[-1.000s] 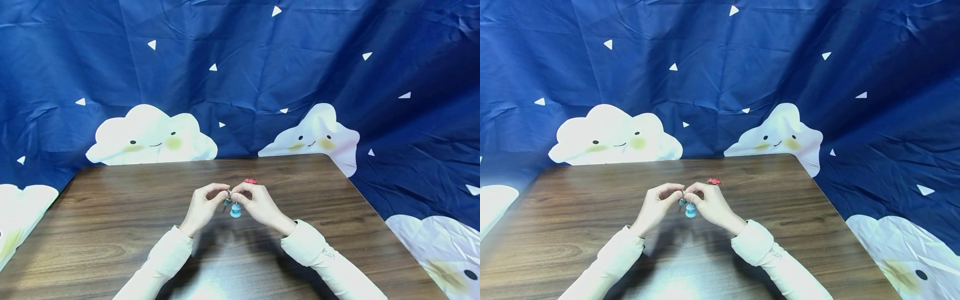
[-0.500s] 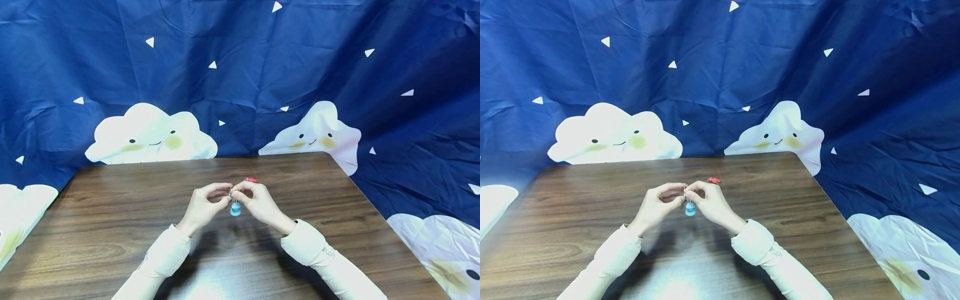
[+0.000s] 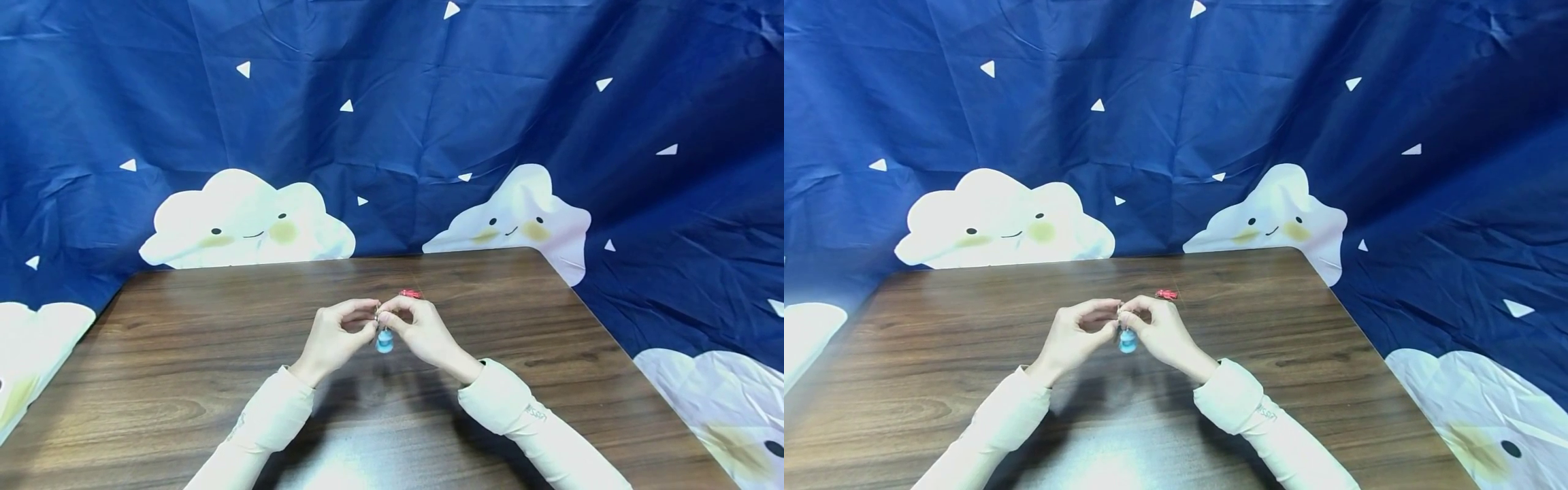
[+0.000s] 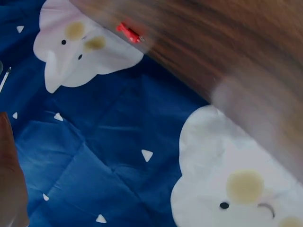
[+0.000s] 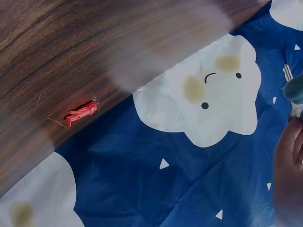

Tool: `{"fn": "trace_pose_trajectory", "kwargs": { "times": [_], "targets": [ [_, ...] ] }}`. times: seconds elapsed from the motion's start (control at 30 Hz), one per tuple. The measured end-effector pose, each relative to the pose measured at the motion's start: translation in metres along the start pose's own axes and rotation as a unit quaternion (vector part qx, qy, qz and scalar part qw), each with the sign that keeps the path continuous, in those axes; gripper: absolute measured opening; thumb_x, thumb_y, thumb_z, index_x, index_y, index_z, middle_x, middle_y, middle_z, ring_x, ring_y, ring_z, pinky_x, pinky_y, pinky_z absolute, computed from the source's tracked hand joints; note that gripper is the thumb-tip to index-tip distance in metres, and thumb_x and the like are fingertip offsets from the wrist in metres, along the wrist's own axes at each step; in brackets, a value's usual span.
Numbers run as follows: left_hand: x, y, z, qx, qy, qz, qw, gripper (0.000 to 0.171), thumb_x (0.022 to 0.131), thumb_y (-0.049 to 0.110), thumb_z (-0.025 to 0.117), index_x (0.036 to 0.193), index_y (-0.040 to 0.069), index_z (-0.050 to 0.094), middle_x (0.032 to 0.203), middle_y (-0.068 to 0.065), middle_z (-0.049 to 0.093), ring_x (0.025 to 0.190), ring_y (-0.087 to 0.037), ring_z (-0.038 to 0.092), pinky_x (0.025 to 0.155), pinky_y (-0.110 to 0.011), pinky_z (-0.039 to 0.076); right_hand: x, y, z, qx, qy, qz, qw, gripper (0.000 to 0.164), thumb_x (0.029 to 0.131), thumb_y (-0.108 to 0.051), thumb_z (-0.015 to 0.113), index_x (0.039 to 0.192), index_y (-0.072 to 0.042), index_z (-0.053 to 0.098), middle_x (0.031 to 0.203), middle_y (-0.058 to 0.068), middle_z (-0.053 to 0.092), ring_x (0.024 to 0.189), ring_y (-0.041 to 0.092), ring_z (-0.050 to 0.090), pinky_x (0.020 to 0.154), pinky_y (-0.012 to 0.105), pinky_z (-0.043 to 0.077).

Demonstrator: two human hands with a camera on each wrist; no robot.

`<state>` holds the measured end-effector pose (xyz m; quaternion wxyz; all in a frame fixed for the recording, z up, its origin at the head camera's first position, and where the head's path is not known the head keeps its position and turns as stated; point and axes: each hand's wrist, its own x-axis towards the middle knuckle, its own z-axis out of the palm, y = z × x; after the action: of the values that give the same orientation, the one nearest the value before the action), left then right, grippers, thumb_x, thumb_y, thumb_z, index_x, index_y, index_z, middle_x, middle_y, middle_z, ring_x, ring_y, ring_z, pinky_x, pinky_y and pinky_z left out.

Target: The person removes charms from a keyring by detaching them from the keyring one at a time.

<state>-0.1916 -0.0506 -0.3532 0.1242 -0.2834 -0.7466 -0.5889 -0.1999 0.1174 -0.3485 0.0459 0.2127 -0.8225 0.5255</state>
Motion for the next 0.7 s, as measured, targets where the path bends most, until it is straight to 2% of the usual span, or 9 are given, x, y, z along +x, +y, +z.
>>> {"fn": "trace_pose_trajectory", "kwargs": {
  "times": [0.1,0.17,0.3,0.5,0.7],
  "targets": [
    [0.0,-0.013,0.003,0.049,0.013,0.051,0.9974,0.029,0.073,-0.01,0.063,0.102,-0.007,0.063,0.095,-0.021,0.067,0.08,-0.027,0.068,0.073,-0.028,0.055,0.0,0.0,0.0,-0.003,-0.005,0.008,1.0,0.012,0.085,-0.008,0.061,0.092,0.001,0.066,0.083,0.015,0.067,0.075,0.015,0.06,0.069,0.02,0.049],
    [0.0,-0.021,0.004,0.073,0.021,0.068,0.9948,0.029,0.072,-0.008,0.064,0.101,-0.005,0.064,0.094,-0.018,0.068,0.079,-0.023,0.068,0.072,-0.024,0.055,0.0,0.0,0.001,-0.007,-0.009,0.011,1.0,0.013,0.085,-0.007,0.06,0.093,0.002,0.066,0.084,0.015,0.067,0.076,0.015,0.061,0.07,0.02,0.049],
    [0.001,-0.025,0.005,0.104,0.035,0.071,0.9914,0.027,0.072,-0.002,0.066,0.1,0.001,0.065,0.091,-0.012,0.069,0.077,-0.016,0.068,0.072,-0.017,0.053,-0.001,0.0,0.001,-0.022,-0.013,0.009,1.0,0.014,0.086,-0.012,0.061,0.093,-0.002,0.067,0.087,0.01,0.067,0.078,0.011,0.06,0.072,0.019,0.049],
    [0.001,-0.022,0.006,0.141,0.055,0.079,0.9853,0.024,0.072,0.004,0.067,0.096,0.002,0.066,0.085,-0.009,0.07,0.072,-0.012,0.067,0.069,-0.014,0.052,0.0,0.001,0.001,-0.031,-0.001,-0.007,0.999,0.01,0.085,-0.015,0.062,0.091,-0.008,0.067,0.084,0.004,0.068,0.076,0.007,0.06,0.07,0.02,0.049],
    [0.001,-0.02,0.007,0.132,0.064,0.064,0.9871,0.025,0.07,0.004,0.067,0.095,0.002,0.066,0.084,-0.008,0.07,0.071,-0.011,0.067,0.066,-0.015,0.053,0.0,0.002,0.002,-0.043,0.009,-0.01,0.999,0.006,0.084,-0.013,0.063,0.088,-0.012,0.068,0.083,0.0,0.067,0.077,0.006,0.059,0.07,0.021,0.049]
  ]
}}
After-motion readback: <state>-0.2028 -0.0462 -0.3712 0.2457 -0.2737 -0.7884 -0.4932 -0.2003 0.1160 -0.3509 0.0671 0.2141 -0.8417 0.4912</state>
